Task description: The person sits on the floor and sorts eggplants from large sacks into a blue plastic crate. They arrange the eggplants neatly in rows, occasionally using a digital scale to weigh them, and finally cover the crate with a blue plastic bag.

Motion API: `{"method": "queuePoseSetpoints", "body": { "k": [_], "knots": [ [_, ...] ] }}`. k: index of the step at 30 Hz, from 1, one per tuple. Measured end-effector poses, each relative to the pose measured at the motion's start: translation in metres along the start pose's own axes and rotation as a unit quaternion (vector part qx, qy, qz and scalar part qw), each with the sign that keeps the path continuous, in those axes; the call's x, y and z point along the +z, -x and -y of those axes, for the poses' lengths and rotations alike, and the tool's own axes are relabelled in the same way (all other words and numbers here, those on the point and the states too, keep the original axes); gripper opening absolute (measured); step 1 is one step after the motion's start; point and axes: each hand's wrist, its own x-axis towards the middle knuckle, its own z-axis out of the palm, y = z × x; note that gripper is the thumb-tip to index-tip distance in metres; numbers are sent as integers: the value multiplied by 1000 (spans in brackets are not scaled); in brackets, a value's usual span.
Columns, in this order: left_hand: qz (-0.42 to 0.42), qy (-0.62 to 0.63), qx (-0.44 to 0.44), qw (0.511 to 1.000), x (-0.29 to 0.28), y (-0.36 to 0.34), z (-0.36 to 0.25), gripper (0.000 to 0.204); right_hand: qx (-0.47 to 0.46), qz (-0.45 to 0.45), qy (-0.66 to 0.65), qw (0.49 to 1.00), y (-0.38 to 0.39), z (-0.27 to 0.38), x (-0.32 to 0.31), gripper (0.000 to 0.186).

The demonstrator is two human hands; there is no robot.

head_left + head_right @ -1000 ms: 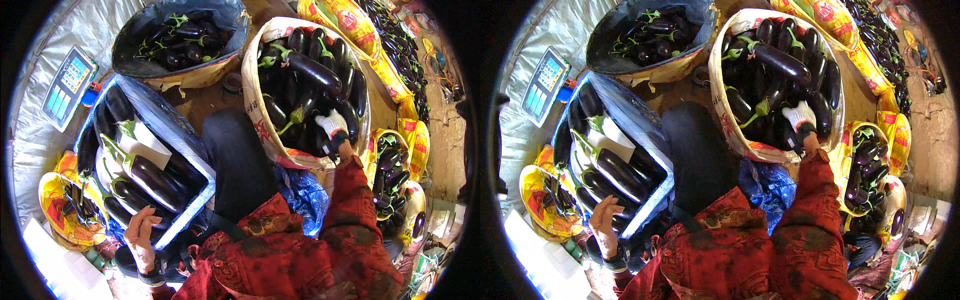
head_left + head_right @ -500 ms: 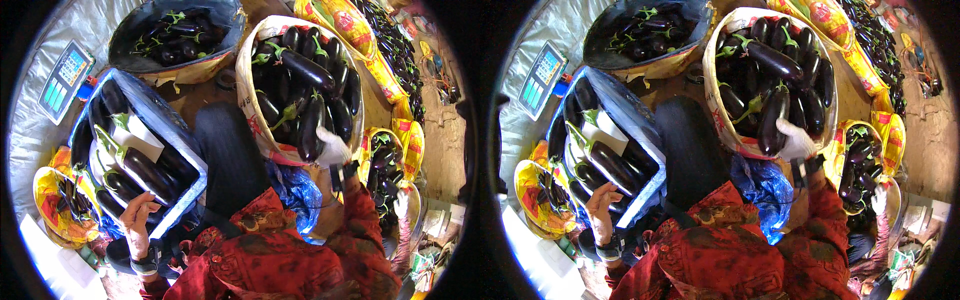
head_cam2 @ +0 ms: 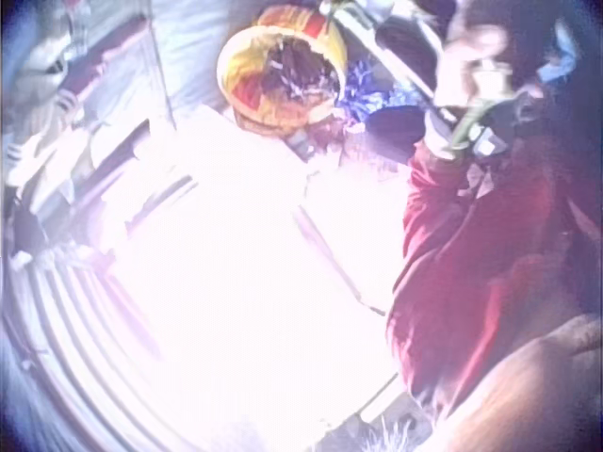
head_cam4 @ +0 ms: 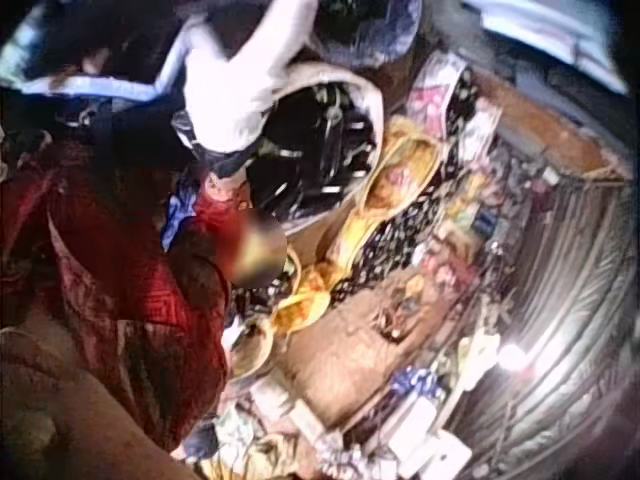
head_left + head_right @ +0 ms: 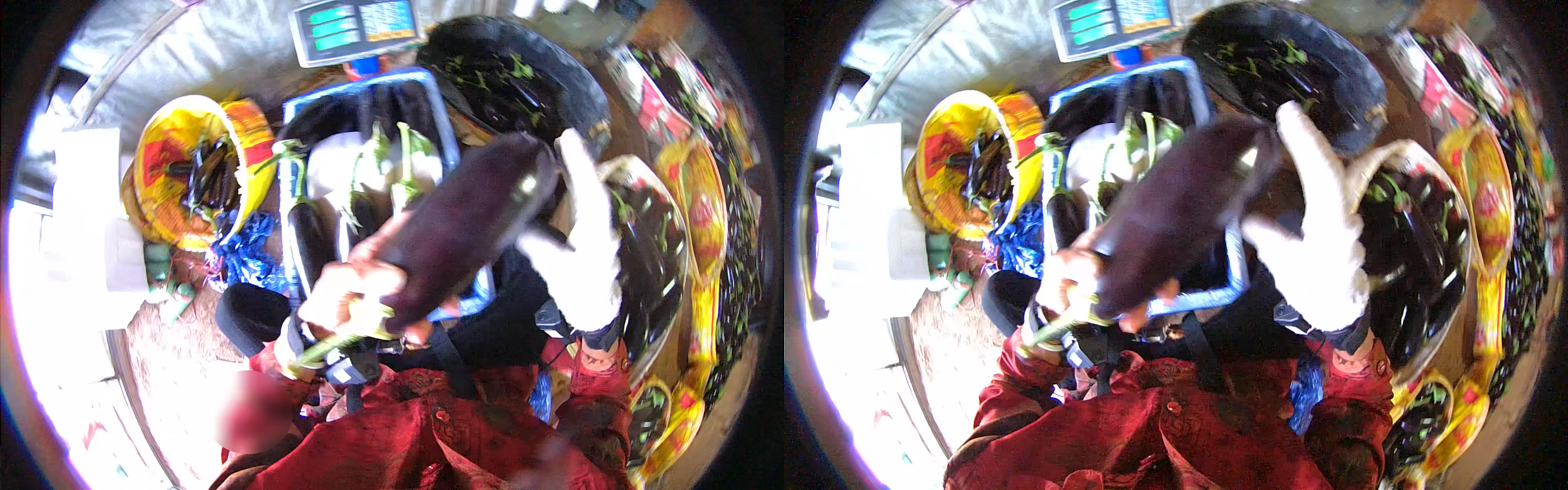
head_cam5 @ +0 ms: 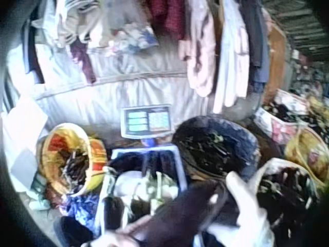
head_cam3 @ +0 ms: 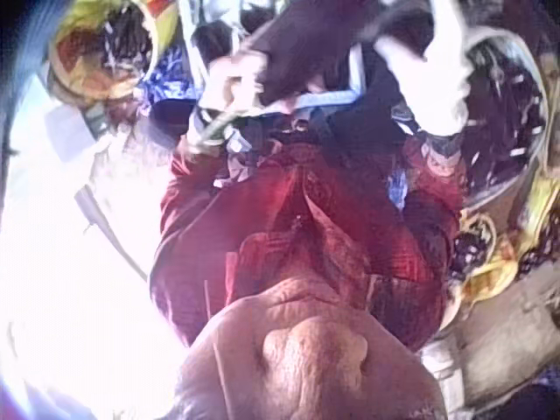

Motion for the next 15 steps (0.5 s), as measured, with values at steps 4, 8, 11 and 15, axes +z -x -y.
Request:
{"method": "queuePoseSetpoints", "body": {
  "k": [4,8,11,15],
  "knots": [
    [-188,-89,231,950,-42,41,-61,66,197,-33,-376,905,-46,-4,20,54],
    [-324,-169,253,896,-85,29,-112,54,260,96,-571,773,-96,7,65,44],
    [-364,-169,217,890,-105,9,-108,50,295,188,-545,762,-119,27,132,36],
    [-241,-263,126,926,-148,-14,-95,47,348,193,-622,674,-120,38,190,27]
  ]
}}
